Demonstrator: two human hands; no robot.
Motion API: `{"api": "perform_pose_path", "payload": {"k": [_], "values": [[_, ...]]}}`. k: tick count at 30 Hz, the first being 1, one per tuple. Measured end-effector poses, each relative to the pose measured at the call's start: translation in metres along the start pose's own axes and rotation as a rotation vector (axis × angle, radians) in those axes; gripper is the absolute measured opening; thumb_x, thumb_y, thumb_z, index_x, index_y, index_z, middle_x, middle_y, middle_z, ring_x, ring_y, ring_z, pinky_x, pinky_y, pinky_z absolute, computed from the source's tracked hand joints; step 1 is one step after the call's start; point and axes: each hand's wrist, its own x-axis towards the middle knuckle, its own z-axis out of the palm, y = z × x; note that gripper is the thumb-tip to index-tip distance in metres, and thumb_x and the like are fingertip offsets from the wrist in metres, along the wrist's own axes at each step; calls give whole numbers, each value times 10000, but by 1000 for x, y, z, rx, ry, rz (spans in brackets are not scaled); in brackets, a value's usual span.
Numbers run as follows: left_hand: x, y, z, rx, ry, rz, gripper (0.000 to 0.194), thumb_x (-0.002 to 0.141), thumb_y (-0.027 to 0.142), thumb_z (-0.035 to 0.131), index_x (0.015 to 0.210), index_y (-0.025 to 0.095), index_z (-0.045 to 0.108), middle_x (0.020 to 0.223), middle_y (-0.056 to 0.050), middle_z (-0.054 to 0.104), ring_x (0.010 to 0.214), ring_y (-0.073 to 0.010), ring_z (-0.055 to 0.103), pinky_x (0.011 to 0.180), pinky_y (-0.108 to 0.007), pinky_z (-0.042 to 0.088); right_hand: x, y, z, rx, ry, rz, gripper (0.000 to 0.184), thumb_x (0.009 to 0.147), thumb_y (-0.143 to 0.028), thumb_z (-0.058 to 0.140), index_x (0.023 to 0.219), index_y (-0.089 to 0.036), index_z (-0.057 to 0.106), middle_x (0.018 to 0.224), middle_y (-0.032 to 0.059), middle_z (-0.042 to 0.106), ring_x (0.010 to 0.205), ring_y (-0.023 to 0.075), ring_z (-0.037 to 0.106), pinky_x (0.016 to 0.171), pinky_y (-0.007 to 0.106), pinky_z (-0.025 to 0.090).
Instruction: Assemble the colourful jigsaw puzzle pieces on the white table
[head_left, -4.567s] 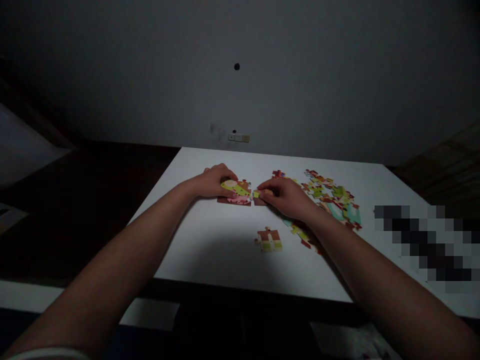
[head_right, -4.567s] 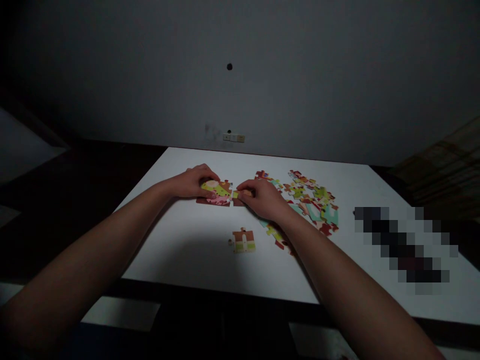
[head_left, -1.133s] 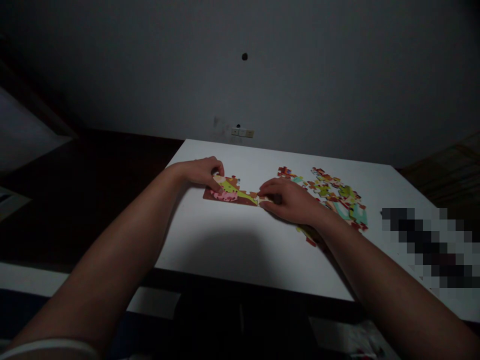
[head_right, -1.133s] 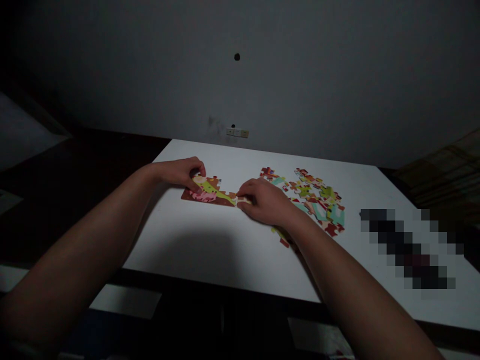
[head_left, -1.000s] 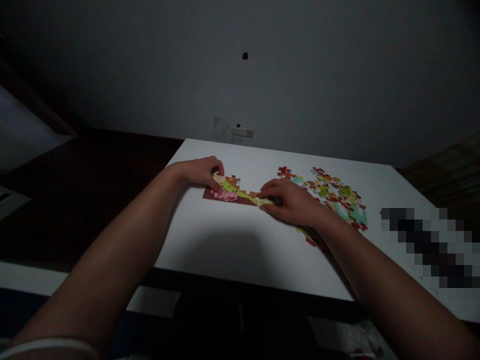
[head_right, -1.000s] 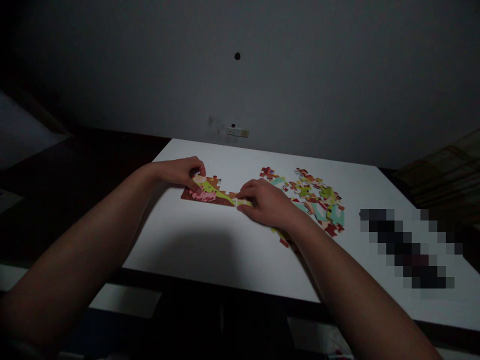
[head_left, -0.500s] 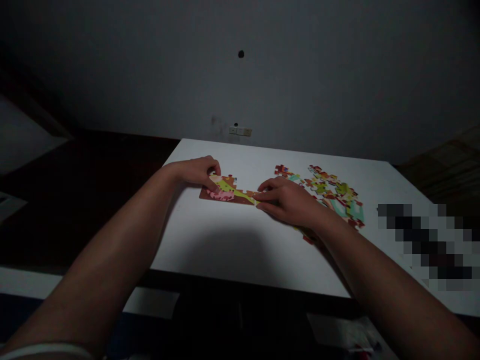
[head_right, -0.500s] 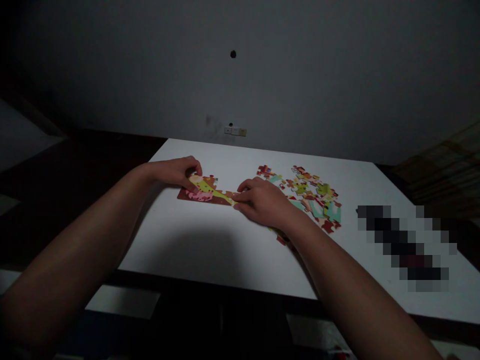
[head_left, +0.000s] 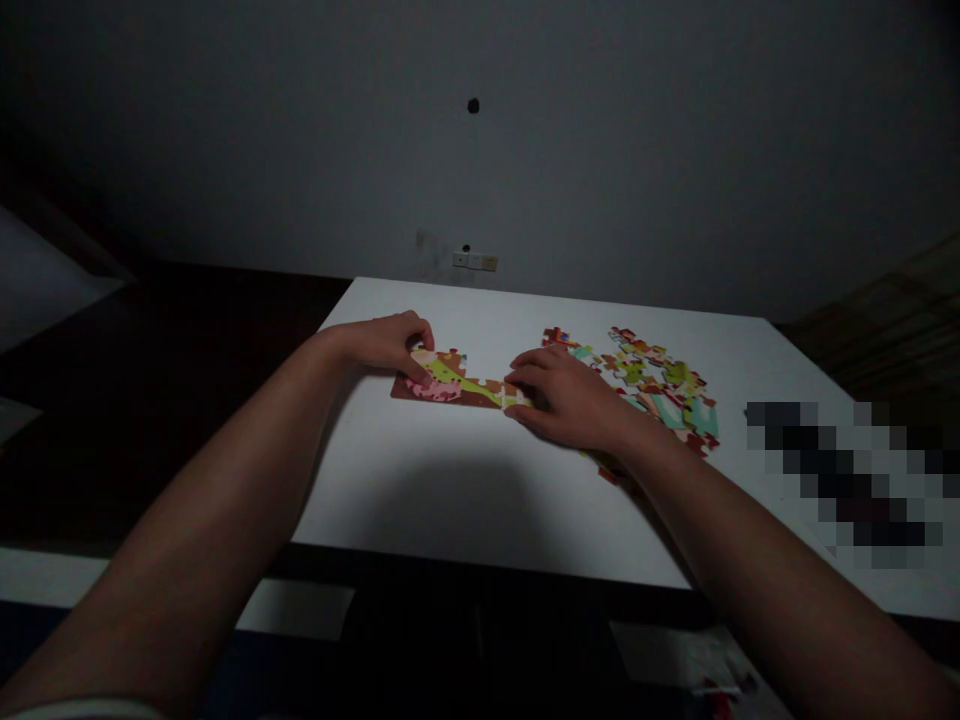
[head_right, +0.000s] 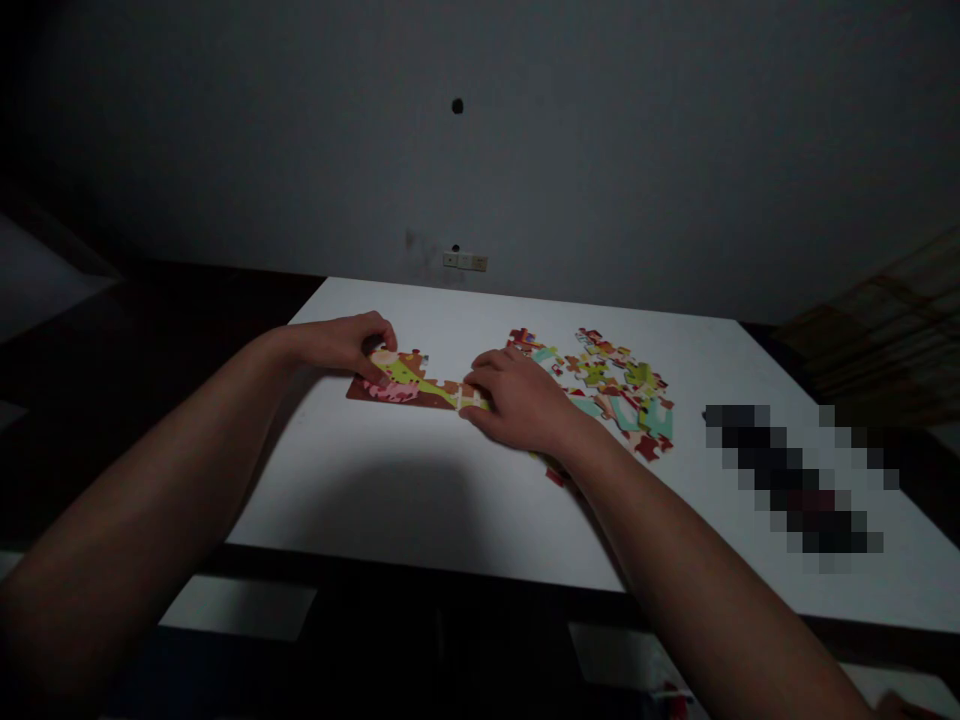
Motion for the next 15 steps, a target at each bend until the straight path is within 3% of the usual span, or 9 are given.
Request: {"api": "perform_pose_path", "payload": {"k": [3,11,15], "values": [[1,-1,1,5,12,4,749,641,660,887,1237,233,733,1324,-121,694,1090,-305,655,910,-369,511,1,0,3,66,1,29,220,1036,-330,725,1215,-209,762,1305,180,741,1259,374,637,1119,530,516],[1,-2,1,25,11,4,756,647,649,892,1263,237,744,1321,-121,695,1078,-302,656,909,-377,509,1,-2,5,135,14,102,254,997,-304,758,1210,-171,719,1225,157,733,1175,332,621,1064,472,495],[-2,9,3,16,32,-26,653,792,779,750,1174,250,775,1353,-118,704,1176,-328,638,1026,-430,490,2,-3,3,117,-5,84,234,1003,-299,747,1197,-169,740,1222,164,734,1185,343,630,1068,479,500]]}}
